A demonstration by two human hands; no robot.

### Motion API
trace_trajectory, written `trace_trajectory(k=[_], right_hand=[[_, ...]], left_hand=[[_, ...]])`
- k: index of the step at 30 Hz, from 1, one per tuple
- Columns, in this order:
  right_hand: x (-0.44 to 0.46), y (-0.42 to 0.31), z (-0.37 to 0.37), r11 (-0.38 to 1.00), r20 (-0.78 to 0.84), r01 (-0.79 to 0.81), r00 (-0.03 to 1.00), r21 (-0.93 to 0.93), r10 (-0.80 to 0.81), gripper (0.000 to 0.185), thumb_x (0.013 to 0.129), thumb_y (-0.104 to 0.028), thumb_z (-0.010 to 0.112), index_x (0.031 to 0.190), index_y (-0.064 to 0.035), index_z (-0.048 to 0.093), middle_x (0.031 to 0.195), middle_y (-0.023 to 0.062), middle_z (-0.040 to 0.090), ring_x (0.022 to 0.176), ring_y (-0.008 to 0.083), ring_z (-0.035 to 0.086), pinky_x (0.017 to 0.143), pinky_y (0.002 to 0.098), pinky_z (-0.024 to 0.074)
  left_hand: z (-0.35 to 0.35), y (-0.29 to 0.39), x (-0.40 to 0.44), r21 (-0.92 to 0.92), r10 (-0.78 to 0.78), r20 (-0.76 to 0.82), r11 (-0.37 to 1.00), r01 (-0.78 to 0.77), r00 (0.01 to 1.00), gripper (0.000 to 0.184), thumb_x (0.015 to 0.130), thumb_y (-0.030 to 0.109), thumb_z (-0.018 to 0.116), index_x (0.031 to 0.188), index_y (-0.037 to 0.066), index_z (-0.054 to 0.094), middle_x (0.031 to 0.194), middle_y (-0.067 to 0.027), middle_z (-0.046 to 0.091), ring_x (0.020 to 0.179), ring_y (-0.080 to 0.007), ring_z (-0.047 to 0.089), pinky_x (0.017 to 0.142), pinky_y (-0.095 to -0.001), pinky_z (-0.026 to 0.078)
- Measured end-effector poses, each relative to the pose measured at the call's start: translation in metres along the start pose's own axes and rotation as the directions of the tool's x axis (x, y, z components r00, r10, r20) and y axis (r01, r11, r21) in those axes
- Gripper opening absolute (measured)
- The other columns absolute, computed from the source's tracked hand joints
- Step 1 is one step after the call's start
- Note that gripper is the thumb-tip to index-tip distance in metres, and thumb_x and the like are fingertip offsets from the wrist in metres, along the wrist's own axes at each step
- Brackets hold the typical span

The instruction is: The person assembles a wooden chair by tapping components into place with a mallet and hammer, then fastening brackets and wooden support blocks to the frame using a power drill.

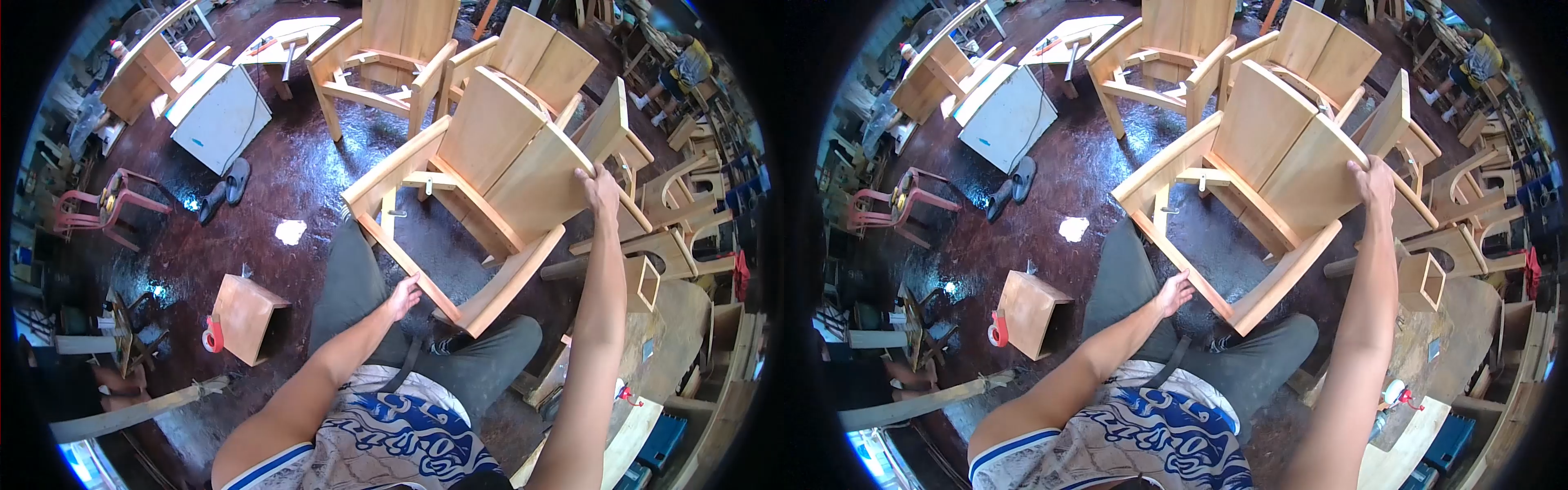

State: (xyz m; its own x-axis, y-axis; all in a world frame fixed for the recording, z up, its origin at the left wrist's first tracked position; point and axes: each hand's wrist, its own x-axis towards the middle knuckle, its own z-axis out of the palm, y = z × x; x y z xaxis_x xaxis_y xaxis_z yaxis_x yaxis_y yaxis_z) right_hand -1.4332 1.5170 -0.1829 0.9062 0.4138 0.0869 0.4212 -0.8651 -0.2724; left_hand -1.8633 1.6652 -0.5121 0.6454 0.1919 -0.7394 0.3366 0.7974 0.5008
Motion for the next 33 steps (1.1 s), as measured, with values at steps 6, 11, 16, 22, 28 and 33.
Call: trace_trajectory(k=[6, 11, 16, 22, 28, 33], right_hand=[[-0.035, 0.033, -0.013, 0.997, -0.130, 0.026, 0.991, -0.072, -0.035, 0.056, 0.094, -0.045, 0.064, 0.134, -0.0067, 0.062, 0.125, 0.0222, 0.068, 0.122, 0.0390, 0.060, 0.102, 0.0477, 0.0460], [-0.070, 0.082, -0.034, 0.986, -0.069, -0.068, 0.996, -0.155, 0.057, 0.057, 0.096, -0.046, 0.060, 0.139, -0.0077, 0.059, 0.124, 0.0249, 0.067, 0.118, 0.0420, 0.063, 0.098, 0.0501, 0.0478], [-0.130, 0.079, -0.038, 0.960, -0.125, -0.225, 0.971, -0.165, 0.206, 0.054, 0.096, -0.047, 0.060, 0.136, -0.0123, 0.063, 0.118, 0.0242, 0.070, 0.113, 0.0416, 0.066, 0.096, 0.0501, 0.0499], [-0.209, 0.034, -0.047, 0.943, -0.118, -0.310, 0.948, -0.118, 0.297, 0.051, 0.093, -0.046, 0.062, 0.129, -0.0094, 0.067, 0.106, 0.0250, 0.073, 0.106, 0.0441, 0.068, 0.092, 0.0512, 0.0517], [-0.211, 0.052, -0.057, 0.926, 0.053, -0.378, 0.924, 0.005, 0.378, 0.048, 0.087, -0.039, 0.062, 0.118, -0.0031, 0.069, 0.100, 0.0276, 0.072, 0.101, 0.0454, 0.068, 0.092, 0.0498, 0.0521], [-0.202, 0.091, -0.016, 0.624, 0.205, -0.319, 0.946, 0.713, 0.250, 0.058, 0.072, -0.010, 0.066, 0.129, 0.0009, 0.063, 0.116, 0.0165, 0.072, 0.109, 0.0264, 0.068, 0.095, 0.0390, 0.0521]], left_hand=[[-0.001, -0.005, 0.013, 0.055, 0.081, -0.017, 0.995, -0.080, 0.997, 0.091, 0.093, 0.065, 0.057, 0.160, 0.011, 0.027, 0.163, -0.0169, 0.033, 0.139, -0.0300, 0.041, 0.114, -0.0403, 0.034], [0.016, 0.013, 0.034, -0.008, 0.080, -0.038, 0.997, -0.080, 0.996, 0.081, 0.097, 0.067, 0.048, 0.153, 0.009, 0.042, 0.149, -0.0140, 0.050, 0.129, -0.0264, 0.051, 0.112, -0.0404, 0.036], [0.031, 0.083, 0.027, 0.065, 0.247, 0.022, 0.967, -0.248, 0.969, 0.094, 0.096, 0.072, 0.043, 0.161, 0.006, 0.028, 0.160, -0.0145, 0.040, 0.144, -0.0282, 0.040, 0.120, -0.0416, 0.026], [-0.006, 0.173, 0.077, 0.100, 0.172, 0.089, 0.978, -0.181, 0.981, 0.103, 0.092, 0.080, 0.041, 0.165, 0.013, 0.014, 0.169, -0.0172, 0.023, 0.153, -0.0318, 0.027, 0.125, -0.0445, 0.013], [0.030, 0.251, 0.014, 0.390, 0.353, 0.294, 0.804, -0.449, 0.888, 0.075, 0.101, 0.061, 0.047, 0.157, 0.010, 0.040, 0.165, -0.0151, 0.034, 0.152, -0.0295, 0.031, 0.125, -0.0471, 0.014], [0.024, 0.140, -0.041, 0.241, 0.577, -0.025, 0.796, -0.556, 0.816, 0.038, 0.105, 0.029, 0.056, 0.121, -0.003, 0.068, 0.121, -0.0129, 0.071, 0.119, -0.0240, 0.063, 0.109, -0.0330, 0.043]])
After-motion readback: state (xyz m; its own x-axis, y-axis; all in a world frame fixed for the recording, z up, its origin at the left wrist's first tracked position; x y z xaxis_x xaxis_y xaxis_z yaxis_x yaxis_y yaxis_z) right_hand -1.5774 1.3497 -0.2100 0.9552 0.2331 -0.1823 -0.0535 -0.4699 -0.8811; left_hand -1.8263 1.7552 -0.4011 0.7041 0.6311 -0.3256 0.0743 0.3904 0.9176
